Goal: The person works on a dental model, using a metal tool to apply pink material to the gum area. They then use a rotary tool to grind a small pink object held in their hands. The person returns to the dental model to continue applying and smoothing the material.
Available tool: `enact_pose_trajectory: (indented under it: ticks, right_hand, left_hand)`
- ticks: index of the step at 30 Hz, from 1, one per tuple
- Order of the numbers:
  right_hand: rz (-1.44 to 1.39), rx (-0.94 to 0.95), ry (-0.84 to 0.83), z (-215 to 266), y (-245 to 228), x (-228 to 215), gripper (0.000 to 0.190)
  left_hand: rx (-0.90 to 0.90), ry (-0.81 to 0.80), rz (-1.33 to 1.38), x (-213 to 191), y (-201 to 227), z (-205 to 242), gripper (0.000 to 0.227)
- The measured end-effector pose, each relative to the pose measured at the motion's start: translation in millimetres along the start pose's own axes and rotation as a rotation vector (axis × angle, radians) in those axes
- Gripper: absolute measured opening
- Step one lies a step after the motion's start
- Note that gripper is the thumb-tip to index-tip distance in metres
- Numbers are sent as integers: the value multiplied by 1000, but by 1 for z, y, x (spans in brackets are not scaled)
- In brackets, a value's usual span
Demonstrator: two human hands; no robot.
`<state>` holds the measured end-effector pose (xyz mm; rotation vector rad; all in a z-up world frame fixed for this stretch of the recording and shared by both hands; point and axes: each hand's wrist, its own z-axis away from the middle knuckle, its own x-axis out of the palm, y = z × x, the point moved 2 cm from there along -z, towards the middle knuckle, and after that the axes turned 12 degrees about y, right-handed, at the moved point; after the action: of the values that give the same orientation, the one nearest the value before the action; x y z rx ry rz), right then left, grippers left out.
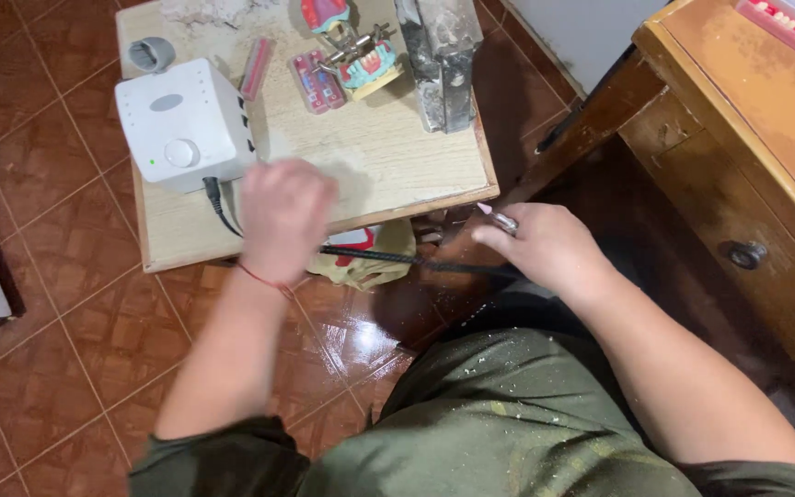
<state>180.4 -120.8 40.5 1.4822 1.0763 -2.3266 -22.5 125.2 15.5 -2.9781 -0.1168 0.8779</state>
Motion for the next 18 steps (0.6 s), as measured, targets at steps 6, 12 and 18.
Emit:
enact_pose_trajectory:
  ticks: [6,12,18]
  right_hand:
    - [-132,60,36,-11,23,17,41]
    - [-347,45,19,-15,27,26,25]
    - [-656,-6,-23,-16,34,30,22]
  left_hand:
    - [131,-444,-472,5,-94,48,6]
    - [226,-560,-435,10,-101,51,5]
    - [198,-580,-437,23,-109,62,7]
